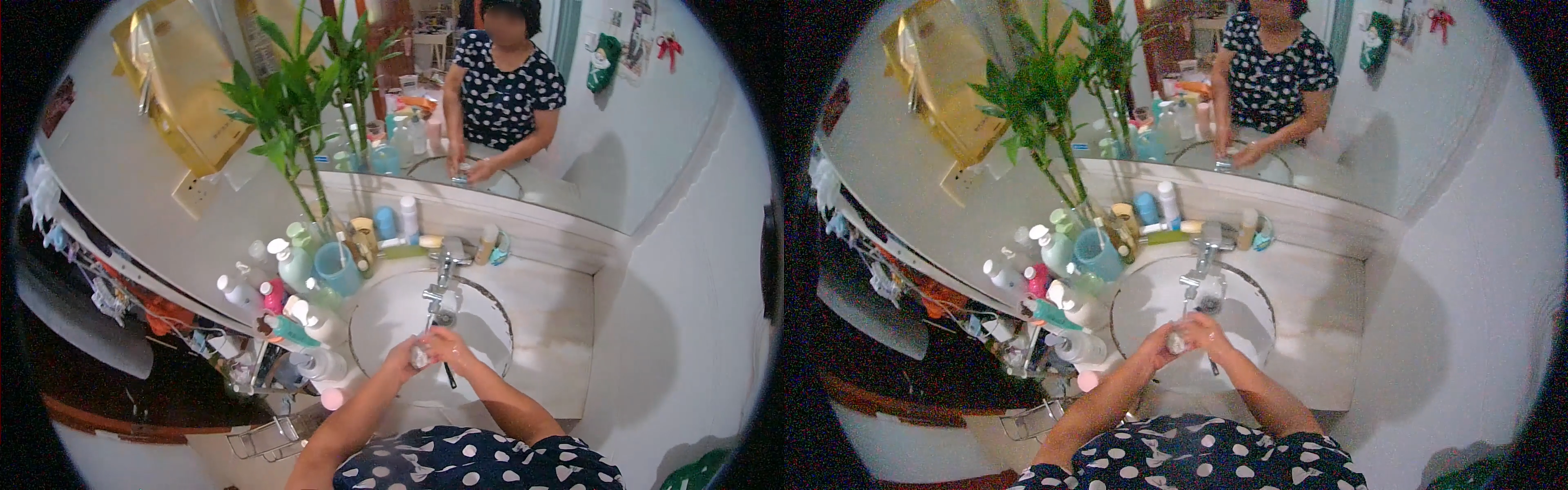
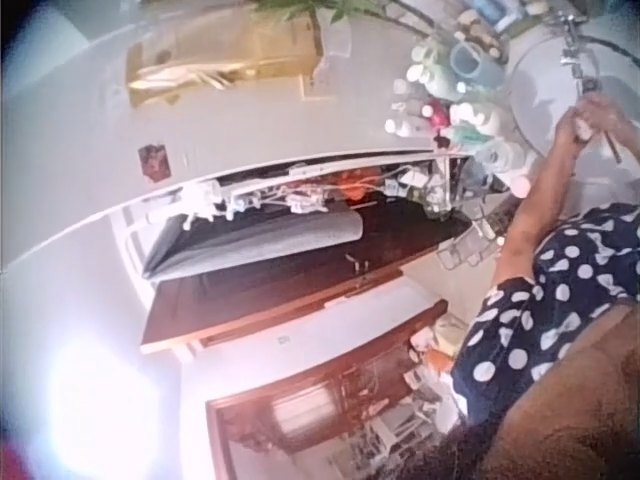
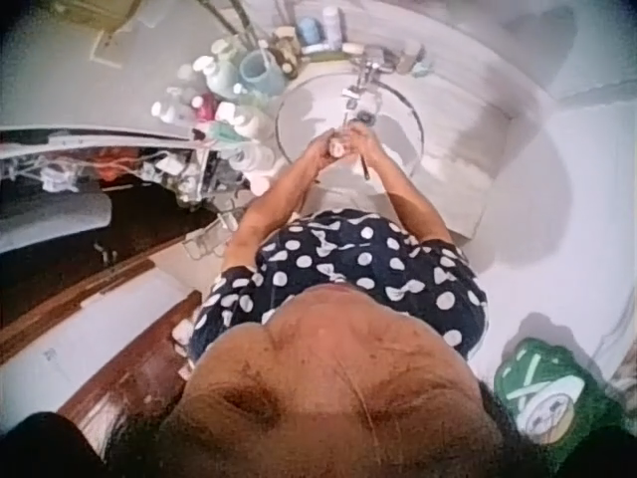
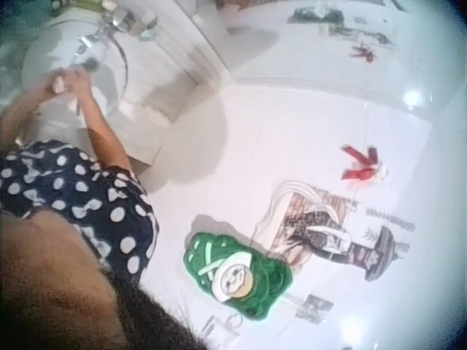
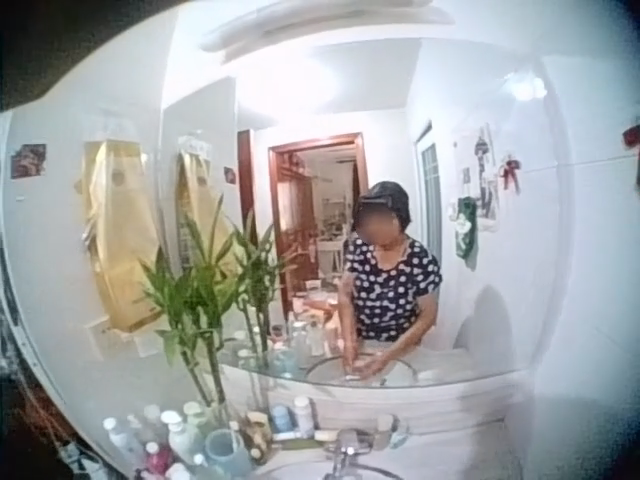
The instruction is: Cleaning a bathroom mirror and organizing toiletries on the vanity.
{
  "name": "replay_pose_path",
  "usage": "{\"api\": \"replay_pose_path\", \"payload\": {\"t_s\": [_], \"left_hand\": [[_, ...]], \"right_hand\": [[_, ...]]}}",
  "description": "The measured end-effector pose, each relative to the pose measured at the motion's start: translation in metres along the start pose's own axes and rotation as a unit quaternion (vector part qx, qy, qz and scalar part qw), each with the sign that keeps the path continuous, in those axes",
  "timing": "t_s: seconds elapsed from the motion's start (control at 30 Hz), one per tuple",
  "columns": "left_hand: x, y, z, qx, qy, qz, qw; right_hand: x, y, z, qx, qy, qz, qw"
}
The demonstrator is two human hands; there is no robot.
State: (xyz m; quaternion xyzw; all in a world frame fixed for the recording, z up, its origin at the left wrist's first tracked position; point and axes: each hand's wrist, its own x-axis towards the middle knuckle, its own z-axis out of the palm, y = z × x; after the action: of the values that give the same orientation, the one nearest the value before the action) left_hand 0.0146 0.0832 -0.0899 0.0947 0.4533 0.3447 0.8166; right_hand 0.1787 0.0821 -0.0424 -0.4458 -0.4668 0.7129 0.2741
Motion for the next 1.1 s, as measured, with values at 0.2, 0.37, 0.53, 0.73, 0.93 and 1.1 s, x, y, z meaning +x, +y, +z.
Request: {"api": "replay_pose_path", "payload": {"t_s": [0.2, 0.37, 0.53, 0.73, 0.93, 1.1], "left_hand": [[-0.022, 0.013, 0.024, 0.047, 0.026, -0.020, 0.998], [-0.019, 0.031, 0.032, 0.112, -0.004, 0.018, 0.994], [0.009, 0.007, -0.006, 0.049, 0.139, 0.061, 0.987], [0.039, -0.015, -0.031, -0.095, 0.025, 0.001, 0.995], [0.013, -0.002, -0.015, -0.145, 0.008, -0.030, 0.989], [0.042, -0.038, 0.008, -0.118, 0.066, 0.027, 0.990]], "right_hand": [[0.020, 0.022, -0.017, -0.035, 0.074, -0.043, 0.996], [0.060, 0.056, -0.047, -0.069, 0.136, -0.066, 0.986], [0.063, 0.033, -0.038, 0.061, 0.224, -0.016, 0.973], [0.039, 0.028, 0.032, -0.094, 0.132, -0.131, 0.978], [0.013, 0.011, 0.070, -0.059, 0.078, -0.173, 0.980], [0.055, 0.045, 0.007, -0.333, 0.290, -0.084, 0.893]]}}
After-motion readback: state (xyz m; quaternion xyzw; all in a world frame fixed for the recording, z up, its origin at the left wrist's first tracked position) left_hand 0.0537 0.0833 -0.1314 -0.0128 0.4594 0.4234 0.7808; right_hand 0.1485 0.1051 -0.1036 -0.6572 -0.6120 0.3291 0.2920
